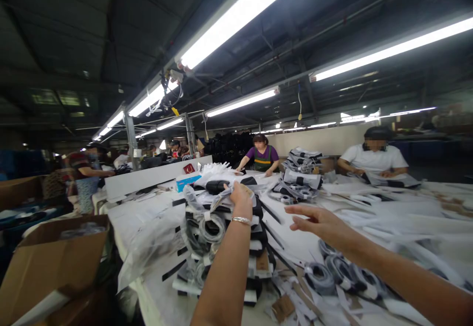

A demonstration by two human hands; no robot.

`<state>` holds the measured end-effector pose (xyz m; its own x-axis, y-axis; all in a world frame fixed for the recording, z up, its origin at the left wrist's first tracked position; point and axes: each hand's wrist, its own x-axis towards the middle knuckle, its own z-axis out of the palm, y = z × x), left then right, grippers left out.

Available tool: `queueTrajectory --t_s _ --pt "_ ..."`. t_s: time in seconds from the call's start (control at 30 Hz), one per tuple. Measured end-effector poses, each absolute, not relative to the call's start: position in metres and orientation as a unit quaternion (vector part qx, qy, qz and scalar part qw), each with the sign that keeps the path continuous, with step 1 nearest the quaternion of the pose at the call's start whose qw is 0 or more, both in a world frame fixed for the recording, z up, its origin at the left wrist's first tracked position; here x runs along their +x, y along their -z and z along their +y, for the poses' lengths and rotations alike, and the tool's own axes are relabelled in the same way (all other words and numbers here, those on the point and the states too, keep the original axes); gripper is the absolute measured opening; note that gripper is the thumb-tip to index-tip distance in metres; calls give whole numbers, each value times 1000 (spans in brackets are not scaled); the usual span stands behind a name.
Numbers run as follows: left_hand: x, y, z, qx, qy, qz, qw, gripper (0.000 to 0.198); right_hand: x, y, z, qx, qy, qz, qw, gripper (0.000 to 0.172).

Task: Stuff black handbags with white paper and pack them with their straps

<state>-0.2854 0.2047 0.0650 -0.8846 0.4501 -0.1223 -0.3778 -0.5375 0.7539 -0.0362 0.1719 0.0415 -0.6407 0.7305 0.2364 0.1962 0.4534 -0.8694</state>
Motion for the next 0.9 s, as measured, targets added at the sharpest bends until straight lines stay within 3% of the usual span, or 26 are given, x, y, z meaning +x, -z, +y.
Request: queueTrajectory --t_s 0.23,0.43,0.6,0.73,0.8,0.9 --pt "-276 -80 196 43 -858 433 274 37 3 -40 159 -311 -509 -744 301 55" --pt "-238 -74 125 131 -863 381 304 35 32 -12 154 -333 -546 -713 286 56" --pt "-162 -27 36 215 -865 314 327 44 76 26 132 -319 -514 -761 233 52" --pt "-118 29 -4 334 -740 385 438 49 138 44 83 -316 -455 -819 149 32" --pt "-106 59 -10 351 -684 444 461 54 174 48 54 -343 -437 -824 112 32" --pt "-89 101 -8 387 -607 509 473 61 234 52 29 -409 -365 -821 161 35"
